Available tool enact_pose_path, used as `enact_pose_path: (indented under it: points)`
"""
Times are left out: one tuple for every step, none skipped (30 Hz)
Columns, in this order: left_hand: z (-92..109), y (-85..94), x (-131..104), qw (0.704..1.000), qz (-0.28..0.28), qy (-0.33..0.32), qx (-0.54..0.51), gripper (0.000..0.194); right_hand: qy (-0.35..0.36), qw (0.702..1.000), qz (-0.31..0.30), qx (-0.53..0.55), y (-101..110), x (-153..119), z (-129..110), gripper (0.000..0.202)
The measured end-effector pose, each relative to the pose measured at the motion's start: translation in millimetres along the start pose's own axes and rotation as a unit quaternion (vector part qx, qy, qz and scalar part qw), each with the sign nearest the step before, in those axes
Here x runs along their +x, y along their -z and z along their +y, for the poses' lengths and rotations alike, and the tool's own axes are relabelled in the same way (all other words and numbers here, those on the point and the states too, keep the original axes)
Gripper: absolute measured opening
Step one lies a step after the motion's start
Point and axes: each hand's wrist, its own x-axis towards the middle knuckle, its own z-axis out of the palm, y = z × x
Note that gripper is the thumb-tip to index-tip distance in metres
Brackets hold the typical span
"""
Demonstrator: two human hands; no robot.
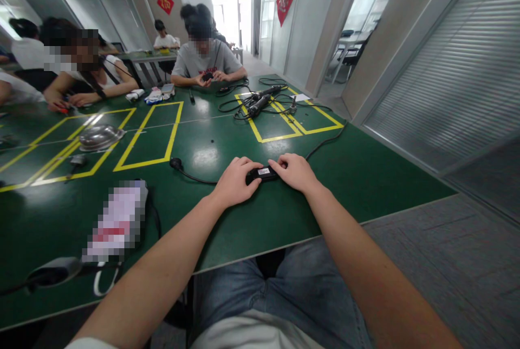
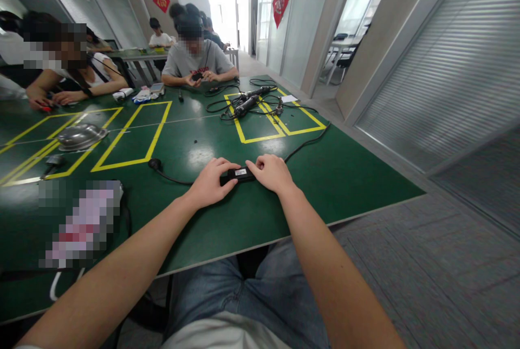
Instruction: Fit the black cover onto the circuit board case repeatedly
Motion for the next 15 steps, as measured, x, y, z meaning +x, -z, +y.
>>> enact_pose_path:
  points:
    - [-0.2,0.3,0.5,1.000,-0.003,0.003,0.000,0.036,0.000,1.000,0.000,0.003,-0.1,0.2,0.1,0.044]
    - [-0.5,0.6,1.1,1.000,-0.008,0.007,0.001,0.036,-0.002,1.000,0.001,0.009,-0.3,0.4,0.3,0.043]
    - [-0.7,0.9,1.7,1.000,-0.013,0.011,0.003,0.036,-0.005,1.000,0.003,0.018,-0.6,0.8,0.5,0.043]
    - [-0.8,1.4,2.2,1.000,-0.018,0.015,0.005,0.036,-0.010,1.000,0.005,0.030,-0.9,1.1,0.9,0.042]
    - [-0.9,1.8,2.6,1.000,-0.021,0.017,0.008,0.037,-0.015,0.999,0.007,0.042,-1.2,1.5,1.2,0.042]
    - [-0.7,2.4,2.9,0.999,-0.025,0.017,0.012,0.037,-0.018,0.998,0.010,0.053,-1.6,1.8,1.6,0.042]
    - [-0.5,2.9,2.9,0.999,-0.027,0.015,0.016,0.037,-0.019,0.998,0.013,0.062,-1.8,2.1,1.8,0.042]
    - [-0.1,3.4,2.8,0.999,-0.027,0.013,0.020,0.037,-0.017,0.997,0.015,0.067,-2.0,2.2,1.9,0.042]
    - [0.2,3.8,2.7,0.999,-0.027,0.009,0.024,0.037,-0.015,0.997,0.016,0.068,-2.0,2.3,1.8,0.042]
    - [0.6,4.1,2.4,0.999,-0.027,0.004,0.027,0.037,-0.013,0.998,0.016,0.066,-1.9,2.1,1.6,0.041]
    - [0.8,4.1,2.1,0.999,-0.027,0.000,0.030,0.037,-0.011,0.998,0.014,0.061,-1.7,1.9,1.1,0.041]
    - [0.9,3.9,1.7,0.999,-0.026,-0.003,0.031,0.037,-0.008,0.999,0.010,0.053,-1.3,1.6,0.5,0.041]
    - [1.0,3.4,1.4,0.999,-0.024,-0.004,0.030,0.037,-0.005,0.999,0.005,0.042,-0.9,1.2,-0.1,0.041]
    - [0.9,2.7,1.1,0.999,-0.020,-0.003,0.027,0.037,-0.001,1.000,0.000,0.028,-0.4,0.9,-0.8,0.041]
    - [0.8,1.7,1.0,1.000,-0.015,0.000,0.020,0.036,0.004,1.000,-0.005,0.013,0.3,0.6,-1.4,0.041]
